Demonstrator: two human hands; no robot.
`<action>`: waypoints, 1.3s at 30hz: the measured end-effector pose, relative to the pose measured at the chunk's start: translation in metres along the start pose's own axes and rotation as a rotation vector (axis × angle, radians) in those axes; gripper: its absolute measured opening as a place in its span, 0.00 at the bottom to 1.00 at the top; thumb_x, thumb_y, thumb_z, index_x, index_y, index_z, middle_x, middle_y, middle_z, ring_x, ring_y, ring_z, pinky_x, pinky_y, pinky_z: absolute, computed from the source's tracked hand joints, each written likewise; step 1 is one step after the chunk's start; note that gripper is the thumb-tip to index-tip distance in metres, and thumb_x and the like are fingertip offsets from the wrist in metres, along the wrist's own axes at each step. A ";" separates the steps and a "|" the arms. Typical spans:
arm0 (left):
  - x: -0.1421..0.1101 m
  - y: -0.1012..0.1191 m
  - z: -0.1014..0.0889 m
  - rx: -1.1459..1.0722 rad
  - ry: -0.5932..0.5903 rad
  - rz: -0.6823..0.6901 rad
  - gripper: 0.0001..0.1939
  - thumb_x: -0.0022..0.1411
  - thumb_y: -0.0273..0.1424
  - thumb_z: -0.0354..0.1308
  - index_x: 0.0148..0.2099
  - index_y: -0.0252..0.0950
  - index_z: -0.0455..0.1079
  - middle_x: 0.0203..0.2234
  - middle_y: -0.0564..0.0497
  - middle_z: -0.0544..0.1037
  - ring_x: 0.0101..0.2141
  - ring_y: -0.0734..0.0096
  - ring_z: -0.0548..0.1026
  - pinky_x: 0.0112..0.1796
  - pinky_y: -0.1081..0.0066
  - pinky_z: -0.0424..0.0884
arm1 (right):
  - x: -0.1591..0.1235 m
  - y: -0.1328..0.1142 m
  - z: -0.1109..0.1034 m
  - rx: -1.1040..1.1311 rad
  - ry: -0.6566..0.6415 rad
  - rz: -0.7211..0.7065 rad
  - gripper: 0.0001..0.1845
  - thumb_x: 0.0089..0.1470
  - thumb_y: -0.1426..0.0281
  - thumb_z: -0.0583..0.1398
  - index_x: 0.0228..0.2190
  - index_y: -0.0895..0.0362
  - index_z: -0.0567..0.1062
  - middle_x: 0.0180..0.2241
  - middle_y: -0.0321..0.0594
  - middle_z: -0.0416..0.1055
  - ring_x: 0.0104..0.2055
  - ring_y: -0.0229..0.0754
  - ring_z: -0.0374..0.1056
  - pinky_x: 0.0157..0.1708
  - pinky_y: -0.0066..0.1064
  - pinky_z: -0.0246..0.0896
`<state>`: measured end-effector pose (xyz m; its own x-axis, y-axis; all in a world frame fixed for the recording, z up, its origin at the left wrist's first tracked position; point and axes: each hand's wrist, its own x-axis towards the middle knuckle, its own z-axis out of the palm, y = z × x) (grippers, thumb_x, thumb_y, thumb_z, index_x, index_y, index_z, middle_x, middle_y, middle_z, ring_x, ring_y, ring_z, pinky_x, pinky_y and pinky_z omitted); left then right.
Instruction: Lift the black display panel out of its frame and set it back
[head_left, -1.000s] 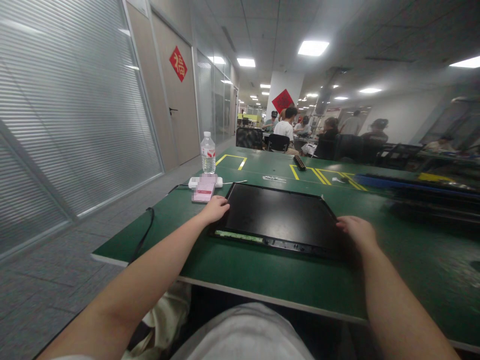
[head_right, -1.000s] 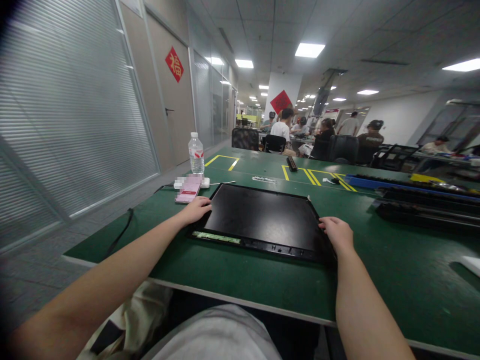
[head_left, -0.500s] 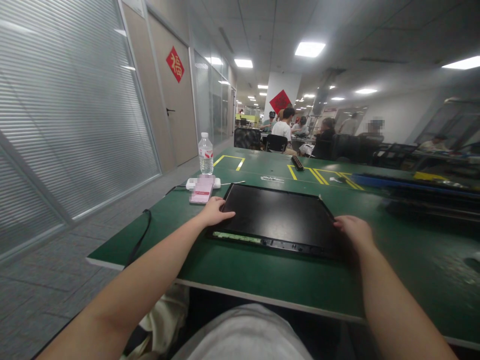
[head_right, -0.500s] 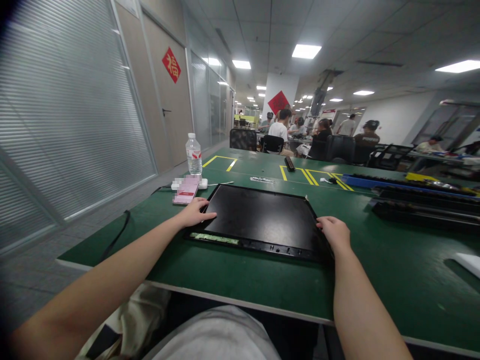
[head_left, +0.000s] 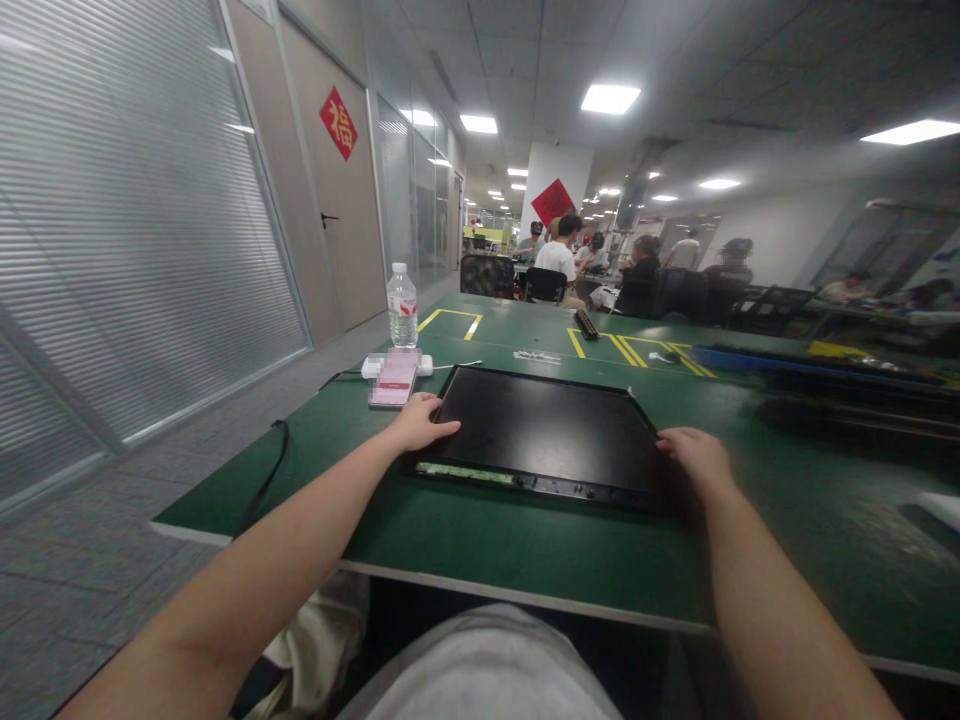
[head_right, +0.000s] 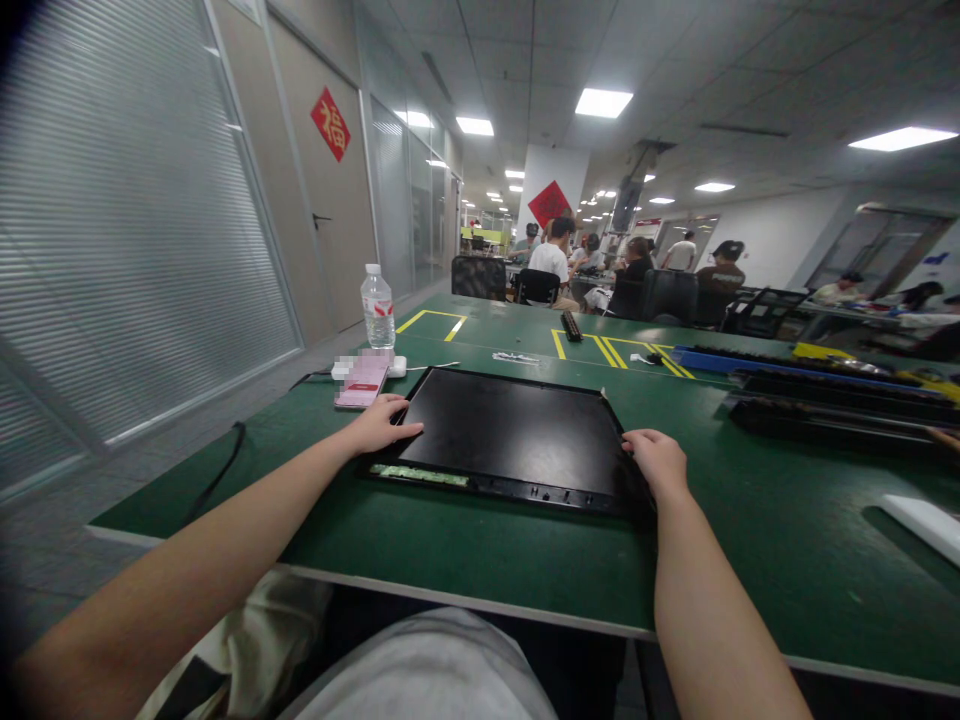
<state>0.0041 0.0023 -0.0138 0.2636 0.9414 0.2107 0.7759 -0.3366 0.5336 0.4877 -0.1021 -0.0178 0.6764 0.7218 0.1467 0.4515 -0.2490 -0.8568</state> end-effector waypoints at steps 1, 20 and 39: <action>0.000 0.000 0.000 0.002 -0.001 0.000 0.36 0.50 0.53 0.62 0.52 0.31 0.75 0.55 0.37 0.70 0.59 0.45 0.68 0.62 0.57 0.62 | 0.000 0.000 0.000 0.006 -0.001 0.000 0.13 0.41 0.61 0.62 0.28 0.56 0.81 0.29 0.45 0.80 0.32 0.48 0.73 0.35 0.38 0.63; 0.001 -0.001 0.002 -0.019 0.031 -0.029 0.34 0.51 0.52 0.62 0.53 0.32 0.76 0.56 0.37 0.71 0.59 0.48 0.69 0.61 0.59 0.64 | -0.005 -0.004 -0.001 0.012 0.009 0.029 0.13 0.41 0.61 0.62 0.27 0.56 0.80 0.29 0.46 0.80 0.31 0.48 0.72 0.34 0.38 0.63; 0.009 0.002 -0.003 -0.022 0.008 0.064 0.21 0.57 0.25 0.48 0.43 0.35 0.82 0.45 0.45 0.82 0.51 0.58 0.75 0.58 0.62 0.67 | 0.000 -0.003 -0.002 -0.122 0.032 -0.036 0.12 0.41 0.62 0.61 0.26 0.54 0.81 0.28 0.44 0.80 0.35 0.51 0.72 0.37 0.40 0.61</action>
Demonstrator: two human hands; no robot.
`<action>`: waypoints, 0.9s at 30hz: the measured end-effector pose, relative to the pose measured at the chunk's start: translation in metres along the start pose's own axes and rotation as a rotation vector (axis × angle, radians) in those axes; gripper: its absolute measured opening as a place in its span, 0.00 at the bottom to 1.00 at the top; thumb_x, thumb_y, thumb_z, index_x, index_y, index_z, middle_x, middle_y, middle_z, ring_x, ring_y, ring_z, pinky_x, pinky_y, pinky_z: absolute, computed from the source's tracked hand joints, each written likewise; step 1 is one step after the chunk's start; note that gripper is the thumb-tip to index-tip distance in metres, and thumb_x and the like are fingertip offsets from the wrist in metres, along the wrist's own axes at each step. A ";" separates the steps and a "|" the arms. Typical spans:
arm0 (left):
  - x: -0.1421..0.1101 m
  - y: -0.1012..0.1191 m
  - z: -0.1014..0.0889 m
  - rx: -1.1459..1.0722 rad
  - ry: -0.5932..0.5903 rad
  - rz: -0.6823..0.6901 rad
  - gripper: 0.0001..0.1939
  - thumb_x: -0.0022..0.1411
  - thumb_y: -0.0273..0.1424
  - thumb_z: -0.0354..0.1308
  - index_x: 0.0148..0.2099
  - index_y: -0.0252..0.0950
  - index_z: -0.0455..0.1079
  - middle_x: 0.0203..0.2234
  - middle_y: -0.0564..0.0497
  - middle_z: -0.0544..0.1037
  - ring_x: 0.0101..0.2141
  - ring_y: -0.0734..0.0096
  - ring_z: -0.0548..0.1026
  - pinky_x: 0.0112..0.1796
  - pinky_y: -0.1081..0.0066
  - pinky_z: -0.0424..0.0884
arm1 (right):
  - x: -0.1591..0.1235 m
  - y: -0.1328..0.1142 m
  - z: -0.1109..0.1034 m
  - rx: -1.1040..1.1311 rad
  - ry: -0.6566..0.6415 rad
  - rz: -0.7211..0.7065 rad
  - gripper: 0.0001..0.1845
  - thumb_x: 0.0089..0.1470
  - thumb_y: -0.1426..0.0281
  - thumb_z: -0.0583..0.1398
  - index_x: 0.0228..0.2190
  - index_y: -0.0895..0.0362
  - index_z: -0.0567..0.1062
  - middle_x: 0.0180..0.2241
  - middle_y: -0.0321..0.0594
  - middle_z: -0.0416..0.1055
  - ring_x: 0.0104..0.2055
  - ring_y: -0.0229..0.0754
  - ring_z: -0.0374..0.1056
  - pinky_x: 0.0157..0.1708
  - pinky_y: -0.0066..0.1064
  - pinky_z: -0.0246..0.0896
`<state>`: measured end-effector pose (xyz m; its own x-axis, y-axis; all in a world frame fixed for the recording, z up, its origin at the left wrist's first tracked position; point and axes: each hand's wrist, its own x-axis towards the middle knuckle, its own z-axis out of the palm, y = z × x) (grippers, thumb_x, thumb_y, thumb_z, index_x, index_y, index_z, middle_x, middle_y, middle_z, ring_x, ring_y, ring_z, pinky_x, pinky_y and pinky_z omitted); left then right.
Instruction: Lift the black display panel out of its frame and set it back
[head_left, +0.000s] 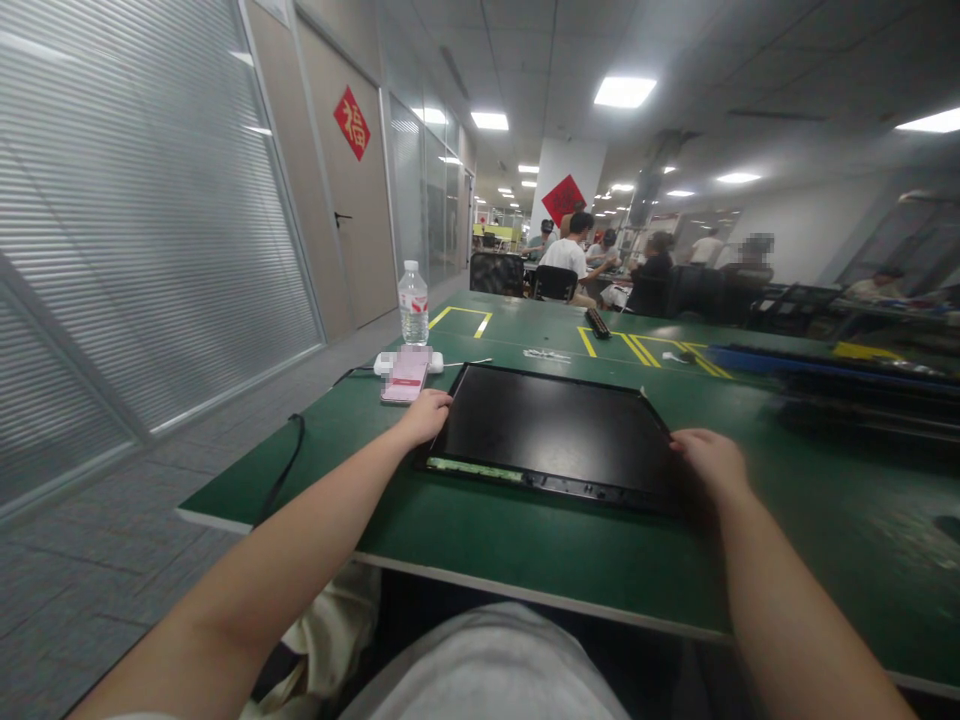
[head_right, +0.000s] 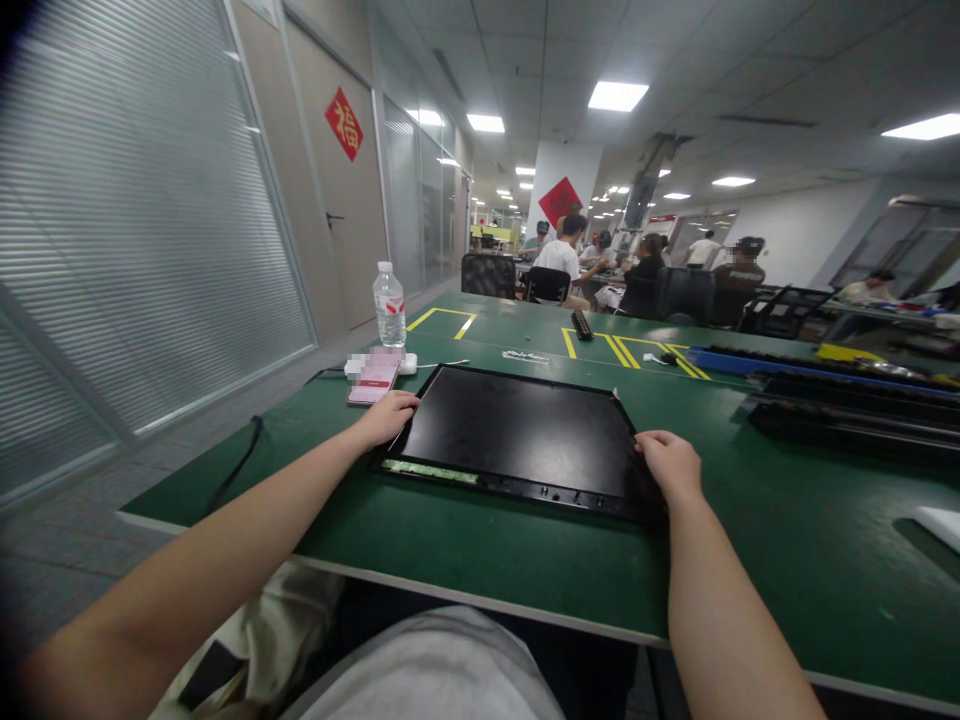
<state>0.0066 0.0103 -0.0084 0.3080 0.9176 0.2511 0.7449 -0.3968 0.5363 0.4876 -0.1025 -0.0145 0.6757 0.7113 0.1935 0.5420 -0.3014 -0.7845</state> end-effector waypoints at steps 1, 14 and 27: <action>0.001 -0.001 0.001 0.004 -0.006 0.005 0.22 0.56 0.25 0.48 0.44 0.35 0.82 0.45 0.45 0.82 0.51 0.58 0.75 0.59 0.62 0.67 | 0.000 0.000 0.000 -0.002 0.001 -0.008 0.12 0.41 0.61 0.61 0.26 0.54 0.81 0.28 0.44 0.80 0.35 0.51 0.73 0.37 0.40 0.61; -0.001 -0.003 0.002 0.048 0.007 -0.046 0.23 0.55 0.26 0.49 0.48 0.33 0.81 0.51 0.41 0.77 0.55 0.55 0.72 0.61 0.61 0.64 | -0.003 0.001 -0.001 -0.002 0.003 -0.016 0.15 0.42 0.59 0.60 0.28 0.54 0.81 0.28 0.44 0.80 0.33 0.50 0.72 0.35 0.40 0.62; -0.003 -0.001 0.000 0.021 0.027 -0.033 0.22 0.54 0.27 0.50 0.45 0.36 0.81 0.49 0.43 0.79 0.55 0.54 0.73 0.62 0.59 0.64 | 0.000 0.002 0.000 -0.006 0.005 -0.004 0.13 0.41 0.60 0.61 0.26 0.54 0.80 0.28 0.43 0.80 0.35 0.51 0.73 0.38 0.41 0.62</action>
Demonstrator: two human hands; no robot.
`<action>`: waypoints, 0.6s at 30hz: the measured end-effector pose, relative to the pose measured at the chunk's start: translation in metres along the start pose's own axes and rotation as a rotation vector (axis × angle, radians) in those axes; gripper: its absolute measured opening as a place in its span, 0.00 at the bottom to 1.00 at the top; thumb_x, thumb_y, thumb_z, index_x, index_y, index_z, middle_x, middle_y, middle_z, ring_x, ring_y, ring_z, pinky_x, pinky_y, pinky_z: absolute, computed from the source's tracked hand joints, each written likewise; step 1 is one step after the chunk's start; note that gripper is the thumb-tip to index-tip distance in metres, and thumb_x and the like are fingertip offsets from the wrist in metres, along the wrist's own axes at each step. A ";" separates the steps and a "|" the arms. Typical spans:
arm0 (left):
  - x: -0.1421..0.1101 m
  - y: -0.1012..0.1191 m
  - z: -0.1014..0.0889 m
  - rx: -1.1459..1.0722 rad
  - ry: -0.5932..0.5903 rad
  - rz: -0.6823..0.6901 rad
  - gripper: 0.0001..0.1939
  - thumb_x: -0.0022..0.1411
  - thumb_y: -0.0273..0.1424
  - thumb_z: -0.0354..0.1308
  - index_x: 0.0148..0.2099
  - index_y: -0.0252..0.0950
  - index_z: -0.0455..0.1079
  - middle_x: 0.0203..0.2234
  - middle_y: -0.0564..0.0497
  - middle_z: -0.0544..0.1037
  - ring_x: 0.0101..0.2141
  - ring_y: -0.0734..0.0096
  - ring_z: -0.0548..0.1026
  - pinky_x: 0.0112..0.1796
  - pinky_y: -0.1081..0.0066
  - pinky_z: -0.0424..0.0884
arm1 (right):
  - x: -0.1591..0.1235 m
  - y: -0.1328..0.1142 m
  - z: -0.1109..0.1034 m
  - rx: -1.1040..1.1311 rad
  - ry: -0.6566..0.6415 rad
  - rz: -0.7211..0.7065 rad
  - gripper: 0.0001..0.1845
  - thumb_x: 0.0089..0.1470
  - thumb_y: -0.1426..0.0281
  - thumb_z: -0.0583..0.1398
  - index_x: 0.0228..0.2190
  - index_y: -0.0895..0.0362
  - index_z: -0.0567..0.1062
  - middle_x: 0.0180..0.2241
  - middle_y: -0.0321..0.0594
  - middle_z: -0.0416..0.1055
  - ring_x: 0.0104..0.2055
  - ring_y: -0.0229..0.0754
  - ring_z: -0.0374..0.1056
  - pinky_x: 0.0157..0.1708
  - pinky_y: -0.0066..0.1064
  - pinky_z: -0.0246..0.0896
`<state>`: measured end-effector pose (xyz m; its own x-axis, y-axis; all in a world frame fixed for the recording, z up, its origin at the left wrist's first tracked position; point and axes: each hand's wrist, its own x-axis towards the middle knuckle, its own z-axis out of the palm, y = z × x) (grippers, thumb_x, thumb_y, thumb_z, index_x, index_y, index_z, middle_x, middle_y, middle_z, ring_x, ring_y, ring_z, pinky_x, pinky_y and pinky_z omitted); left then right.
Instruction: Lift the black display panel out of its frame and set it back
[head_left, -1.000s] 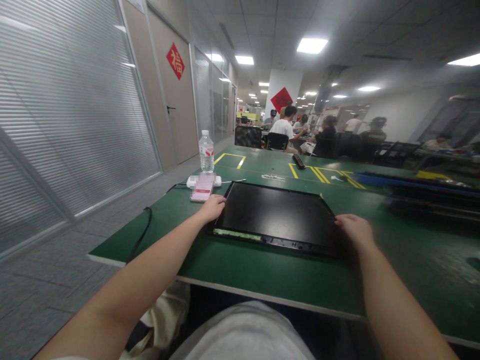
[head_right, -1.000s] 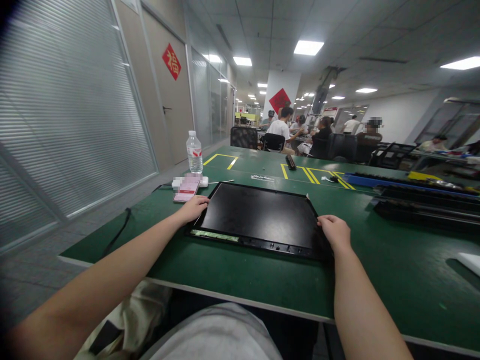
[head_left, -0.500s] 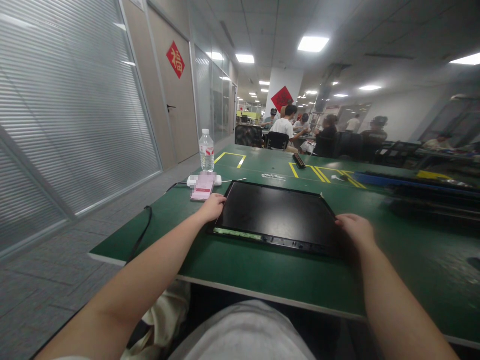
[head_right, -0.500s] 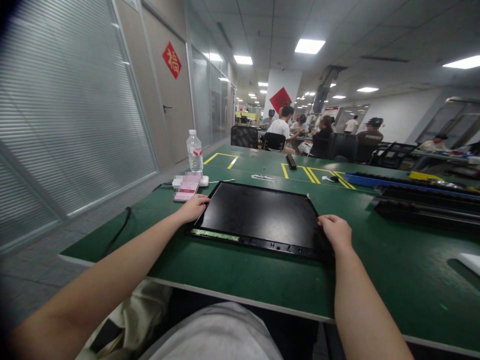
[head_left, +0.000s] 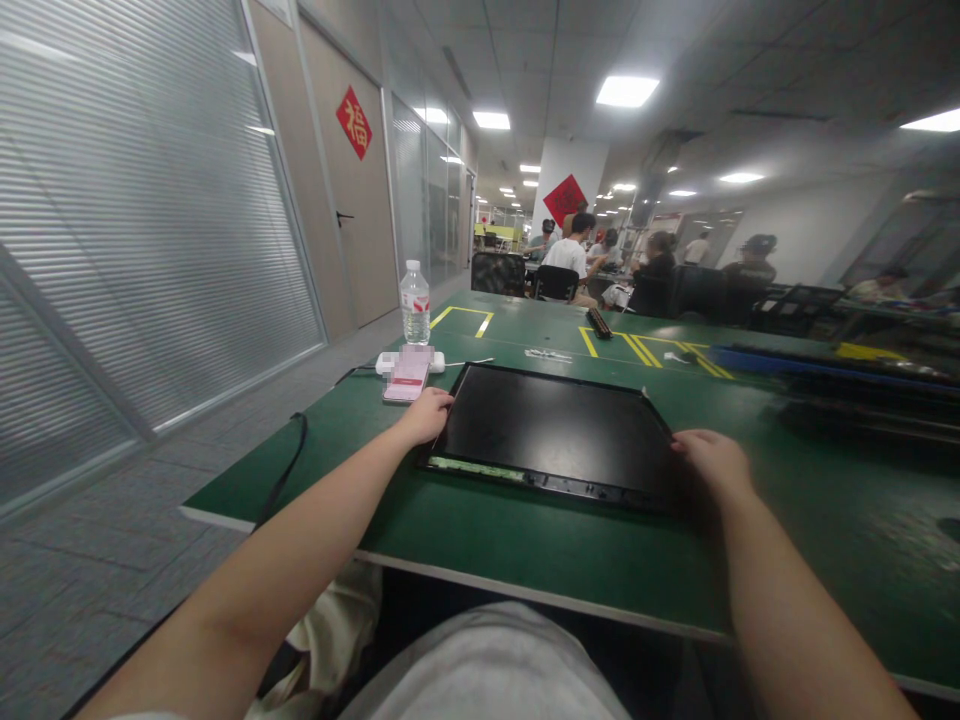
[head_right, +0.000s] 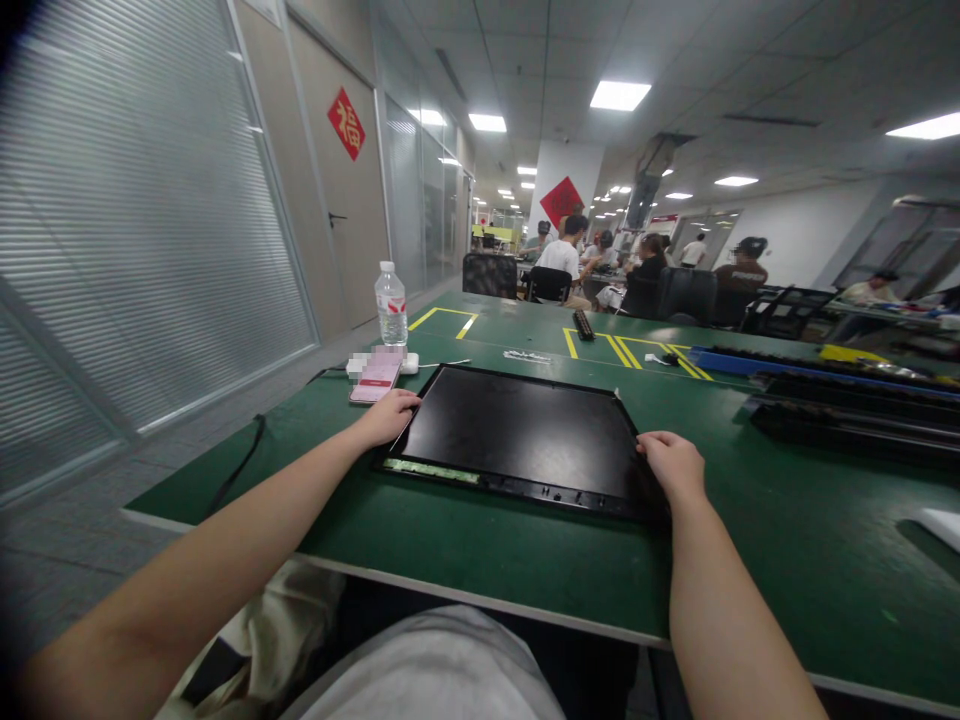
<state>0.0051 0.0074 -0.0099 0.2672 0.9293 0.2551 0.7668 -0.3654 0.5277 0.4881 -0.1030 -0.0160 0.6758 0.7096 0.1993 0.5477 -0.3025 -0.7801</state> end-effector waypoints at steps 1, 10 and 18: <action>0.000 0.000 0.000 0.004 0.001 -0.003 0.22 0.54 0.27 0.50 0.46 0.35 0.81 0.49 0.42 0.78 0.55 0.53 0.73 0.62 0.59 0.64 | 0.000 0.000 0.000 -0.001 -0.002 0.000 0.13 0.41 0.60 0.61 0.27 0.54 0.80 0.28 0.43 0.80 0.35 0.51 0.73 0.37 0.40 0.62; -0.007 0.011 -0.002 0.059 -0.028 0.012 0.23 0.59 0.28 0.52 0.55 0.31 0.74 0.52 0.38 0.74 0.57 0.51 0.71 0.61 0.57 0.63 | -0.006 -0.012 -0.004 -0.074 -0.032 0.001 0.09 0.42 0.64 0.60 0.25 0.52 0.80 0.29 0.42 0.80 0.37 0.52 0.73 0.39 0.39 0.61; -0.020 0.018 -0.017 0.090 -0.120 0.185 0.34 0.54 0.44 0.64 0.61 0.33 0.72 0.61 0.36 0.67 0.62 0.43 0.64 0.63 0.53 0.59 | -0.012 -0.023 -0.007 -0.192 -0.014 -0.031 0.10 0.43 0.67 0.61 0.28 0.52 0.82 0.33 0.43 0.80 0.38 0.52 0.73 0.38 0.39 0.63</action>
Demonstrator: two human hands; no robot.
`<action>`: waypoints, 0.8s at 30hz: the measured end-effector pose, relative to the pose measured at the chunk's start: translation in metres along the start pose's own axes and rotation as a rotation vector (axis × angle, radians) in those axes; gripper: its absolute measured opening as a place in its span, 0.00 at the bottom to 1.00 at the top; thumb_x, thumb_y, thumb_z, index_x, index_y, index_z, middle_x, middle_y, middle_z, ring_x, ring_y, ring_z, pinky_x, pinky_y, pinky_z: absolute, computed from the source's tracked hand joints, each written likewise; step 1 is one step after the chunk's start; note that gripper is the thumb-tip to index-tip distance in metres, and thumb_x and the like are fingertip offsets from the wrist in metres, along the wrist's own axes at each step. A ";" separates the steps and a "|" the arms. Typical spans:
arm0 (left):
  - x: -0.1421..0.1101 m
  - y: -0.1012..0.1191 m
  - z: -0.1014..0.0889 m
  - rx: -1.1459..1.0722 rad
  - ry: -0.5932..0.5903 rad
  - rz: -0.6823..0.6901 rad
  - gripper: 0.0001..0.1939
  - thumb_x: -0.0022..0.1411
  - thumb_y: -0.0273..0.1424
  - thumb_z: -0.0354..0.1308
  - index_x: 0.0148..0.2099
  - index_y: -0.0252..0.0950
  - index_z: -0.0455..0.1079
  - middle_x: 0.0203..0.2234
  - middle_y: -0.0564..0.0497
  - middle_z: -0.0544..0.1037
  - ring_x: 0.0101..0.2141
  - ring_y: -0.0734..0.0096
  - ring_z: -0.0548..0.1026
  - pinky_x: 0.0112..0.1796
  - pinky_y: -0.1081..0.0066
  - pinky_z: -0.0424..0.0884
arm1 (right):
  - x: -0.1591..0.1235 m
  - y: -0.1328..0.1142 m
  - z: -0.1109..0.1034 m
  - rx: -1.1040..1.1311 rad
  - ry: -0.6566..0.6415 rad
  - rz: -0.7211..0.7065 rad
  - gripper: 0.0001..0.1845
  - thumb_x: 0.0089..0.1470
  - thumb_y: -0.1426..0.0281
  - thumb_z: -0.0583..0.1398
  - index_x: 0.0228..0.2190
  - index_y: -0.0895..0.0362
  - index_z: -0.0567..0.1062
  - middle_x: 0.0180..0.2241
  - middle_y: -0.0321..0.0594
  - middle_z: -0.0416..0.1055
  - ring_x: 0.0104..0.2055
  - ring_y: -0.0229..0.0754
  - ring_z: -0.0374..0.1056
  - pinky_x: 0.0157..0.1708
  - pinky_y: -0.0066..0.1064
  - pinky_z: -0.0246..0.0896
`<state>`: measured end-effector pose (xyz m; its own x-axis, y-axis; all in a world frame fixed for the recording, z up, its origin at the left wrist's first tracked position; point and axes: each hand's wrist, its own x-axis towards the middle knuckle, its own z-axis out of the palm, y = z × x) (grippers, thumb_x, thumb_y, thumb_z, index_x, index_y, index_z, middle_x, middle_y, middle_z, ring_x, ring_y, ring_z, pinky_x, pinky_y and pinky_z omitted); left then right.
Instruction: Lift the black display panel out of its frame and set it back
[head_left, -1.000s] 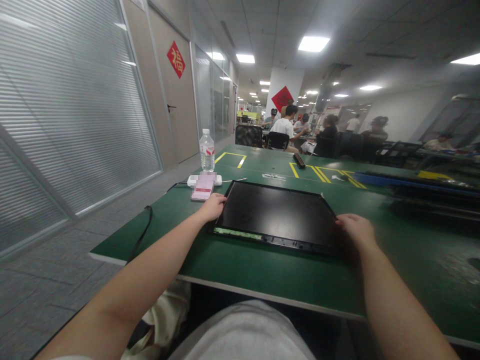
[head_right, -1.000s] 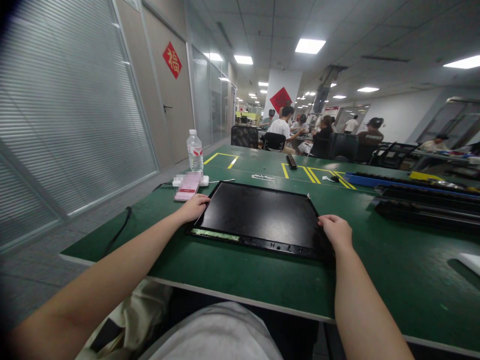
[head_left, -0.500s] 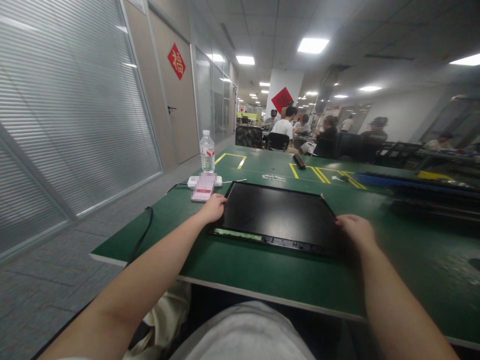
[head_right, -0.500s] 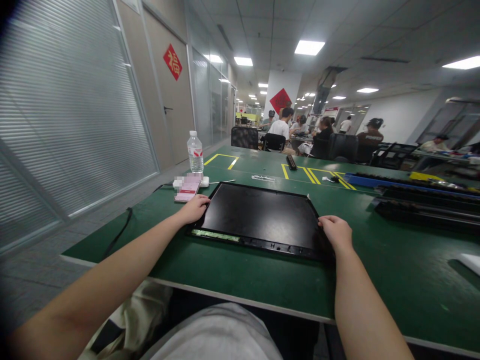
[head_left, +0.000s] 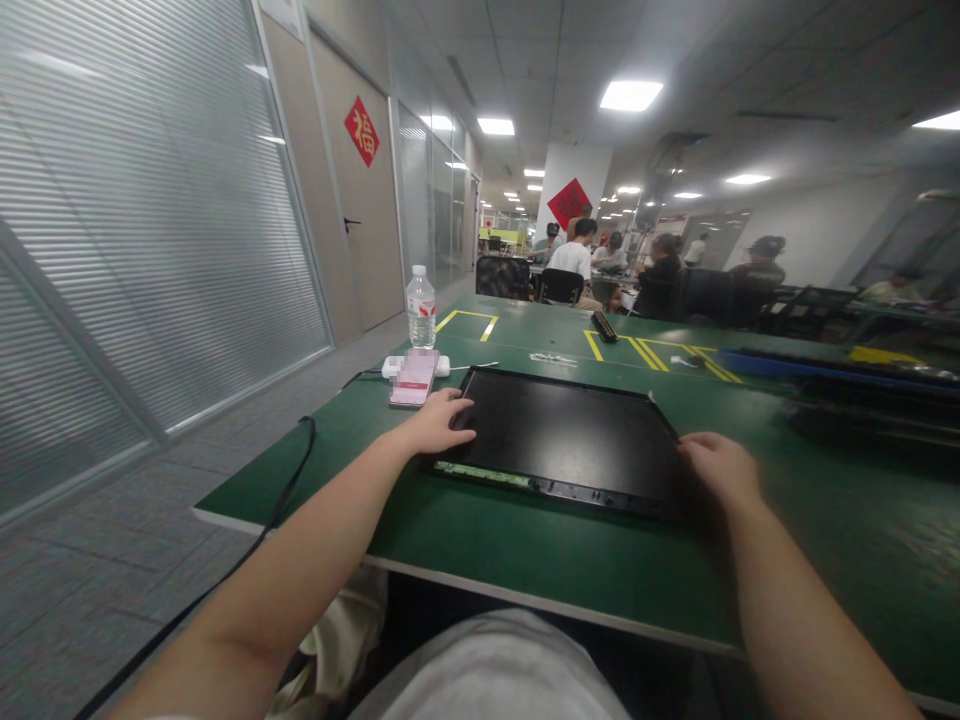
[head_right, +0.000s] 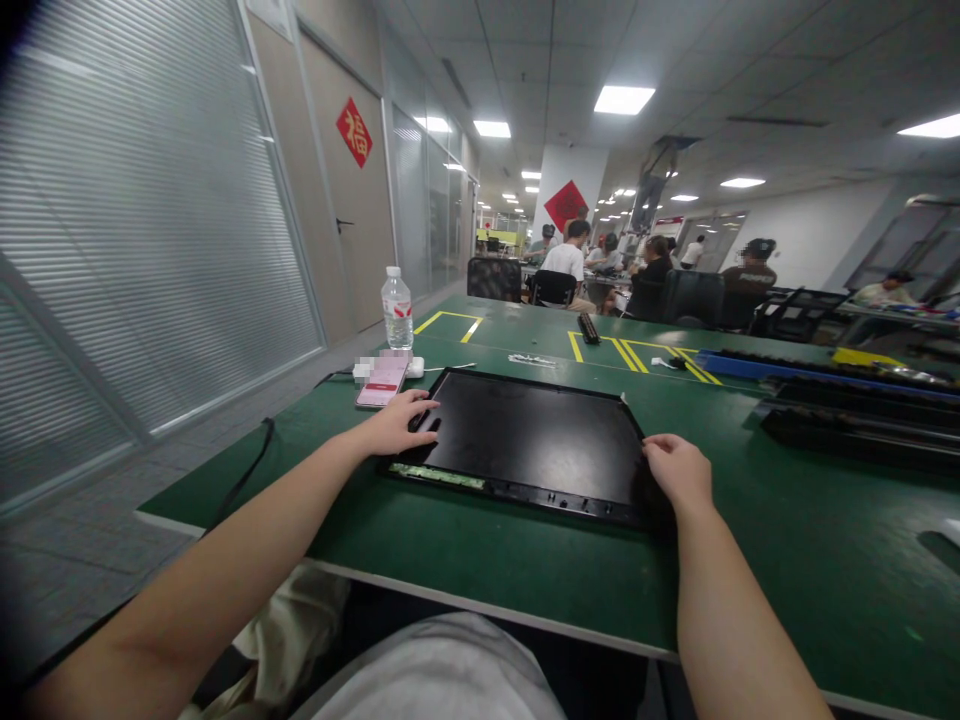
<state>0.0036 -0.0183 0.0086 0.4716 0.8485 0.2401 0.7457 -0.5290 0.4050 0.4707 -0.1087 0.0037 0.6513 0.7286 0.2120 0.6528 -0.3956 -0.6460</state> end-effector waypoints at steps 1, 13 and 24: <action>-0.001 0.000 -0.002 -0.014 -0.032 0.046 0.33 0.55 0.44 0.64 0.60 0.34 0.72 0.60 0.37 0.69 0.61 0.45 0.66 0.62 0.54 0.60 | 0.000 0.000 0.001 0.006 0.000 -0.023 0.12 0.44 0.66 0.61 0.30 0.52 0.83 0.34 0.44 0.80 0.38 0.51 0.73 0.39 0.39 0.63; -0.006 0.003 -0.017 -0.148 -0.196 0.246 0.32 0.52 0.42 0.70 0.59 0.38 0.73 0.60 0.39 0.68 0.59 0.51 0.69 0.59 0.59 0.65 | 0.002 0.008 0.020 -0.076 -0.283 -0.340 0.21 0.51 0.66 0.60 0.46 0.51 0.83 0.52 0.40 0.77 0.56 0.53 0.71 0.58 0.42 0.64; -0.005 0.003 -0.020 -0.179 -0.200 0.332 0.32 0.48 0.36 0.73 0.57 0.41 0.75 0.61 0.42 0.69 0.60 0.50 0.69 0.60 0.57 0.64 | 0.003 0.007 0.020 -0.052 -0.300 -0.306 0.16 0.52 0.69 0.61 0.41 0.52 0.85 0.52 0.38 0.77 0.58 0.50 0.70 0.61 0.39 0.61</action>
<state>-0.0056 -0.0238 0.0262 0.7676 0.6040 0.2144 0.4530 -0.7480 0.4852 0.4690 -0.0983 -0.0151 0.2882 0.9441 0.1602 0.8219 -0.1580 -0.5474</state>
